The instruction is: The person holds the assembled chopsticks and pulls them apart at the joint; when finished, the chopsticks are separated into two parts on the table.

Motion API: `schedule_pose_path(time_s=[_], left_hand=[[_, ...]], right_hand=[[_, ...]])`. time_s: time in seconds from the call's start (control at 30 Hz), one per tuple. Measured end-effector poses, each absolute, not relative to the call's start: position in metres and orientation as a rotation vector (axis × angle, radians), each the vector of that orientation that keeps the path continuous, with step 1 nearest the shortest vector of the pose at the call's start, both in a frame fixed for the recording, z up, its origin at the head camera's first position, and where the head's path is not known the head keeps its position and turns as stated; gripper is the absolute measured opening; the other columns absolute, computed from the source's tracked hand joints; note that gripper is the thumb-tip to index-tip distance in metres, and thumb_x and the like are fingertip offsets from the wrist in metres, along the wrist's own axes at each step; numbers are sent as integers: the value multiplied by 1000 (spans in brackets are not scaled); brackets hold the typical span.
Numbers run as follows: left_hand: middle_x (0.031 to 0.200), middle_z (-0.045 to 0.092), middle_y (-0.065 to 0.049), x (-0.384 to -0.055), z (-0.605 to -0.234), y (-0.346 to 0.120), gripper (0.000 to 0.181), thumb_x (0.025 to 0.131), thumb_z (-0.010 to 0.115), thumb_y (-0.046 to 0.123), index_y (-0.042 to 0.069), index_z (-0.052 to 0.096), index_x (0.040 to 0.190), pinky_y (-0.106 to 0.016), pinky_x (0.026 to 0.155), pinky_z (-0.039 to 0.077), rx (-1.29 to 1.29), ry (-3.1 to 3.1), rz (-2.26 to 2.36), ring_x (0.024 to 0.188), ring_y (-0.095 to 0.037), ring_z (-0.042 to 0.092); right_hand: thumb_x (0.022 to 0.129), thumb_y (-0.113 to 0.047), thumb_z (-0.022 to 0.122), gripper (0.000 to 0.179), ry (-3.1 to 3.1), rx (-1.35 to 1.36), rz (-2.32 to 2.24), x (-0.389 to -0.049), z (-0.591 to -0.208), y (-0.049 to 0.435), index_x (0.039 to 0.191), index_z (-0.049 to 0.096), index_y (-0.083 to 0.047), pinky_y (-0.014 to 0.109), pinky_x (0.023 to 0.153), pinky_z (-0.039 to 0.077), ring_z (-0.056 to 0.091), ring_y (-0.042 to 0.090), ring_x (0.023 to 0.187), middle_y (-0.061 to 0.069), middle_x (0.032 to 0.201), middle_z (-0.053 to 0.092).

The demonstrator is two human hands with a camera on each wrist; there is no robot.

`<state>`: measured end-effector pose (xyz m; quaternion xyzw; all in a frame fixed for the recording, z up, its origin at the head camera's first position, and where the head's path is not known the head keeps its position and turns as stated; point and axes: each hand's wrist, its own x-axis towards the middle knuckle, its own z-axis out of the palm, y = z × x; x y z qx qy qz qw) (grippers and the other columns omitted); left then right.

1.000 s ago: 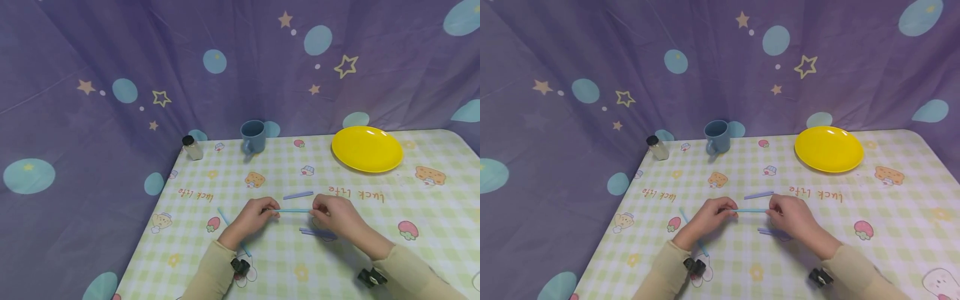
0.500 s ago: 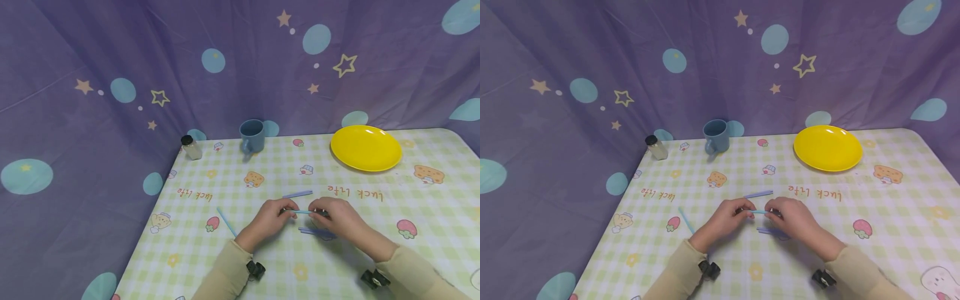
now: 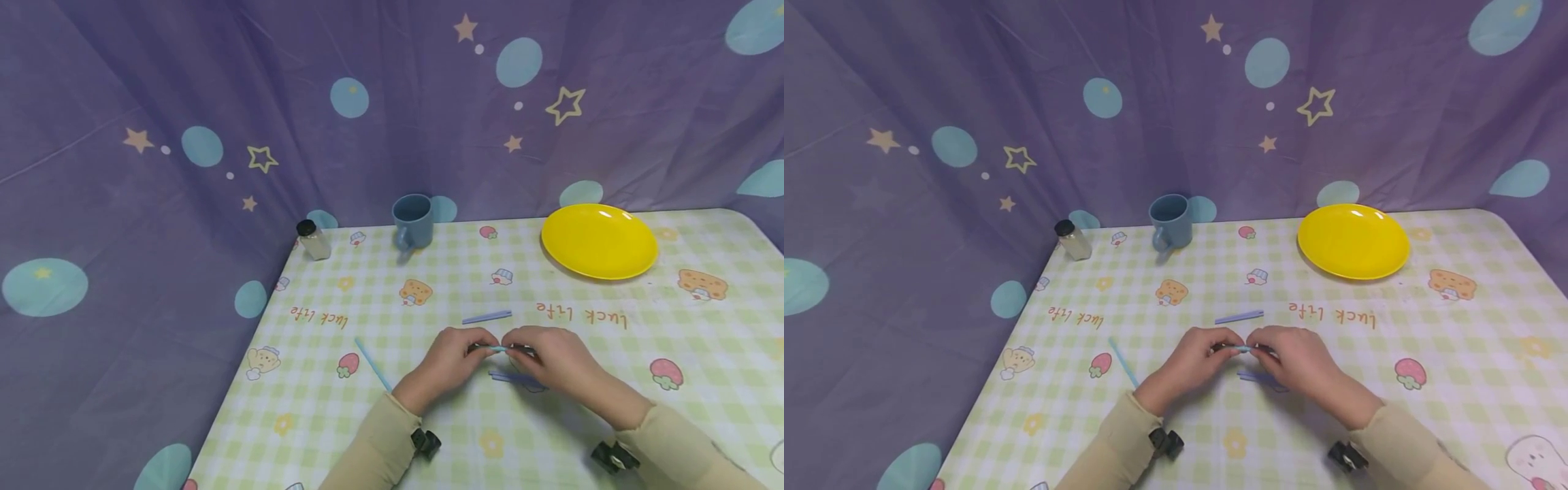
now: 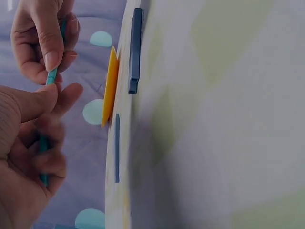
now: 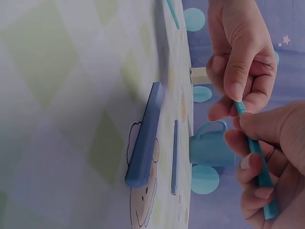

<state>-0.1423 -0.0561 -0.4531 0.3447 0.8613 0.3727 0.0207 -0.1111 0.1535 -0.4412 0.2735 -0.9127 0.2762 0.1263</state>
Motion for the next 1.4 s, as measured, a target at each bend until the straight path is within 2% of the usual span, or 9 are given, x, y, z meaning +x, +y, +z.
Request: schedule_pose_path(time_s=[0.27, 0.47, 0.57, 0.73, 0.8, 0.87, 1.0, 1.2, 1.4], left_hand=[[91, 74, 6, -141, -458, -54, 8, 88, 71, 11, 13, 77, 93, -13, 72, 50, 969, 2596, 1446, 82, 8, 64], [93, 74, 7, -145, -452, -60, 8, 89, 71, 12, 11, 77, 93, -15, 72, 50, 859, 2573, 1451, 82, 6, 64], [95, 73, 6, -150, -450, -65, 12, 93, 66, 11, 11, 75, 99, -16, 75, 49, 840, 2559, 1395, 85, 2, 64], [102, 72, 6, -158, -450, -74, 25, 99, 54, 4, 14, 67, 118, -19, 69, 44, 879, 2525, 1250, 63, -7, 52], [104, 72, 5, -161, -451, -76, 29, 100, 52, 3, 14, 64, 123, -19, 65, 43, 885, 2525, 1212, 58, -9, 49], [103, 73, 4, -165, -454, -76, 29, 99, 53, 2, 12, 64, 124, -18, 65, 44, 865, 2543, 1204, 63, -8, 56], [95, 74, 2, -171, -459, -70, 21, 95, 60, 3, 9, 69, 113, -16, 67, 48, 739, 2616, 1248, 78, -6, 67], [79, 71, 9, -178, -464, -56, 2, 88, 74, 15, 14, 74, 89, -18, 67, 47, 579, 2811, 1207, 69, 2, 61], [70, 66, 13, -182, -467, -45, 11, 83, 79, 23, 18, 70, 77, -19, 64, 44, 465, 2884, 1181, 63, 1, 55]], right_hand=[[83, -9, 75, 19, -2583, 806, 811, -112, -442, 153, 93, 72, -25, 27, 58, 48, 59, 0, 68, -12, 88, 71], [85, -13, 75, 11, -2664, 698, 877, -110, -441, 159, 92, 74, -21, 29, 61, 50, 60, 2, 69, -10, 89, 71], [87, -12, 74, 5, -2724, 635, 939, -110, -441, 164, 91, 75, -16, 31, 65, 53, 65, 8, 73, -6, 89, 72], [89, -4, 66, 15, -2821, 606, 1038, -112, -443, 173, 102, 73, -6, 38, 71, 55, 68, 20, 85, 5, 98, 73], [89, 1, 63, 23, -2854, 624, 1047, -113, -444, 176, 110, 71, -2, 37, 71, 53, 66, 18, 85, 9, 102, 72], [89, 3, 61, 28, -2875, 648, 1044, -113, -446, 179, 116, 70, -1, 33, 68, 50, 62, 12, 79, 10, 105, 72], [87, 4, 63, 32, -2872, 667, 1020, -113, -451, 182, 117, 71, -5, 29, 65, 46, 55, 7, 74, 9, 107, 72], [85, -9, 75, 13, -2830, 599, 1002, -112, -459, 178, 97, 77, -13, 36, 73, 54, 67, 11, 82, -3, 90, 74], [80, -20, 81, 6, -2829, 457, 1051, -111, -463, 170, 80, 76, -21, 30, 66, 49, 58, 2, 68, -14, 77, 69]])
